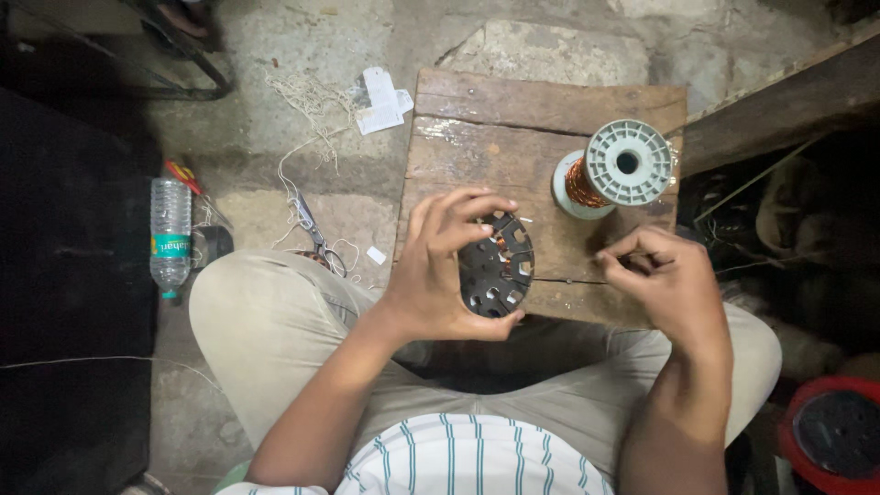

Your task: The person sits on the floor and winds copper wire by hand into the slots of a circular stator core. They pull the wire from a nearby spool and carefully place it into the slots, repeating the process.

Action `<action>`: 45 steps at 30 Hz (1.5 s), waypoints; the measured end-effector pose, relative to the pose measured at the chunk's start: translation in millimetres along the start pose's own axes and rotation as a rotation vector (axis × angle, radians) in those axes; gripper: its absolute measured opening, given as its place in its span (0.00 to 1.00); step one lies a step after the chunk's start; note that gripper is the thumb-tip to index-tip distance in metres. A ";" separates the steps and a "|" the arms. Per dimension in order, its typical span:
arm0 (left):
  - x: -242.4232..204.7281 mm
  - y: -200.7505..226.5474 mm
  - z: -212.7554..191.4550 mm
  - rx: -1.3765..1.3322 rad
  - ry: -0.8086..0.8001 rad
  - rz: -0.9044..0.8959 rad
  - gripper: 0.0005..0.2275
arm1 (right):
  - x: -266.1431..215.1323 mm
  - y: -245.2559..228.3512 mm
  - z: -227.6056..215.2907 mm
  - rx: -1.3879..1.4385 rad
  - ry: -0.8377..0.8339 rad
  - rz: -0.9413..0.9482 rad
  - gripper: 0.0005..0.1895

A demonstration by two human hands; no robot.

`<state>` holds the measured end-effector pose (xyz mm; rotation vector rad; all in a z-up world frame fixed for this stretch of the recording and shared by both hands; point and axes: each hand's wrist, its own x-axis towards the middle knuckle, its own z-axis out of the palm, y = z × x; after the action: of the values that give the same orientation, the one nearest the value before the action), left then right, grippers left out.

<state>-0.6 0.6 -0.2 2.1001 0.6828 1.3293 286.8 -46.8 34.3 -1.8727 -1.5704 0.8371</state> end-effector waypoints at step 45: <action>2.2 15.9 6.0 0.252 -0.066 -0.004 0.41 | -27.5 -42.1 82.6 0.004 0.271 -0.350 0.28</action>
<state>7.7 -10.4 10.0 2.3272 0.8632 1.2190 193.9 -65.3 14.8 -1.5659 -1.6506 0.4137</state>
